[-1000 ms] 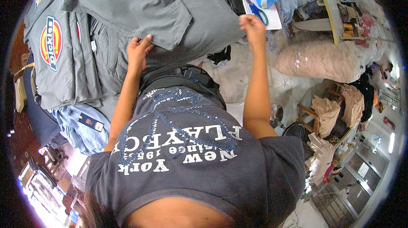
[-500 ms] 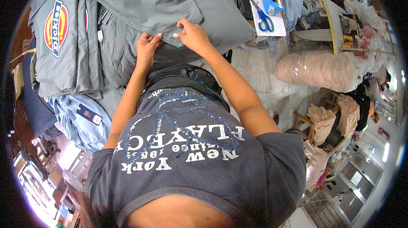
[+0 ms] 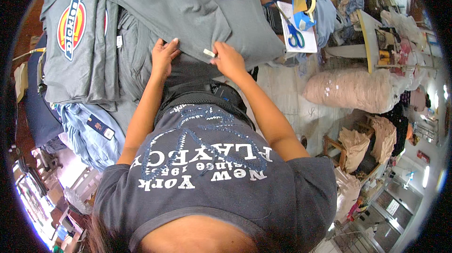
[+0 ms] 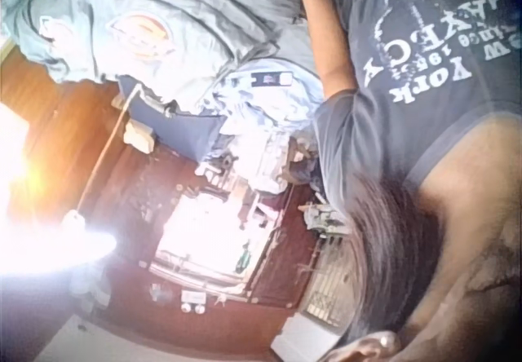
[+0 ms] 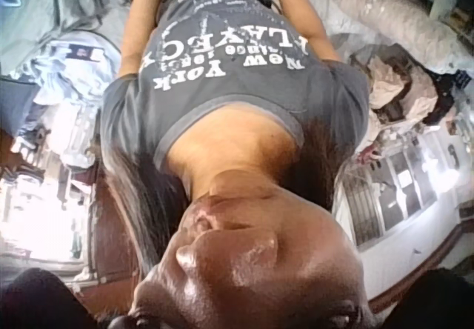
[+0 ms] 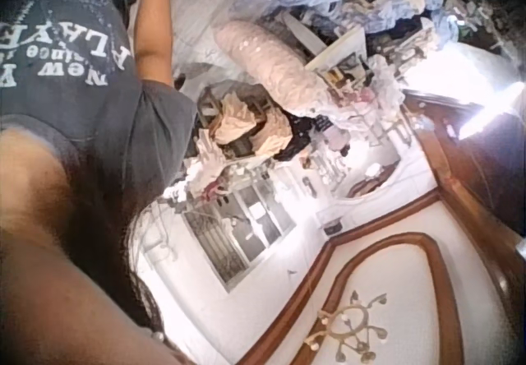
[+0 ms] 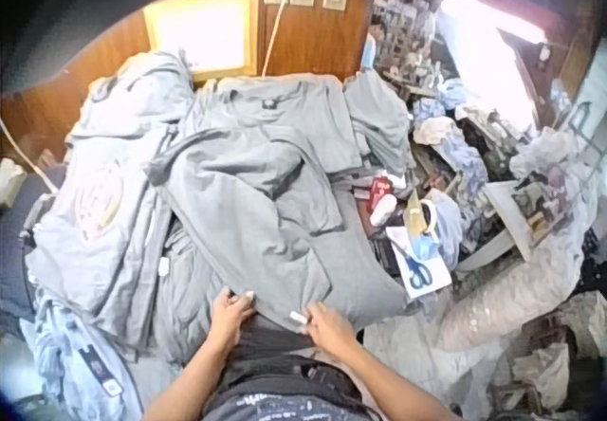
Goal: The person inspects and folds a series of t-shirts by hand, checking the collar and hems, and using scissors to trim a loose thread on one shirt before placing them into a stack on a work table.
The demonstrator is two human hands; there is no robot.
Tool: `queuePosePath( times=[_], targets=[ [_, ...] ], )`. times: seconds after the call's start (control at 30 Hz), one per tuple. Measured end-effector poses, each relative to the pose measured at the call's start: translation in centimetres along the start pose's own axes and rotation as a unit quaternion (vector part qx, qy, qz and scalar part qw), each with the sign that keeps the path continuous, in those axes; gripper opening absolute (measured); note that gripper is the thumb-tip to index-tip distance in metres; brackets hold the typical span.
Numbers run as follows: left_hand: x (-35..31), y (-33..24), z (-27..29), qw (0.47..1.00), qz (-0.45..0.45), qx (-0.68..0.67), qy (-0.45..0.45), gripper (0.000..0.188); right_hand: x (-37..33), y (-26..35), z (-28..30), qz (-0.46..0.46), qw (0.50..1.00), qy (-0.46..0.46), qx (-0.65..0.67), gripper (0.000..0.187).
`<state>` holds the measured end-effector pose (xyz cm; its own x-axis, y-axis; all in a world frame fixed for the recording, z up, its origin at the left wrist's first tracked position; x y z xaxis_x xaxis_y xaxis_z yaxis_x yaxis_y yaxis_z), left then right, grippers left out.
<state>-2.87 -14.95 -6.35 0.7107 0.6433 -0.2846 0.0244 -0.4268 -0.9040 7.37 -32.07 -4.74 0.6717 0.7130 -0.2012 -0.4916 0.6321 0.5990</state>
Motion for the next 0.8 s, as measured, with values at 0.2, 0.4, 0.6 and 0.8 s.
queuePosePath(
  times=[0.2,0.4,0.6,0.8],
  targets=[
    [3.9,-3.8,3.8,0.988,-0.083,-0.060,-0.112,0.060,-0.5,3.5,2.9,0.139,0.979,-0.122,-0.091,0.047],
    [6.4,-6.7,4.6,0.986,-0.102,-0.098,-0.087,0.065,0.2,2.5,3.5,0.213,0.973,-0.084,-0.005,0.033],
    [3.4,-13.8,4.5,0.752,-0.450,0.399,-0.269,0.061,-6.7,-0.7,14.4,0.137,0.969,0.082,0.187,0.020],
    [7.9,-13.0,-0.9,0.714,-0.454,0.520,-0.120,0.052,-11.5,3.4,17.8,0.180,0.945,0.226,0.156,0.039]
  ],
)
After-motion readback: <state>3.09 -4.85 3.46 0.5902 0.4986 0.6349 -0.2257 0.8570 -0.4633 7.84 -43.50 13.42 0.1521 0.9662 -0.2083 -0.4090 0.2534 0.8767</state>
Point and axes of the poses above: each hand's wrist, its own x-axis towards the middle knuckle, its own z-axis out of the back of the hand, y = z × x, the point moved 6 cm from there along x, towards the middle knuckle, and after that the axes turned 5 degrees about -z, right-handed, at the moved point
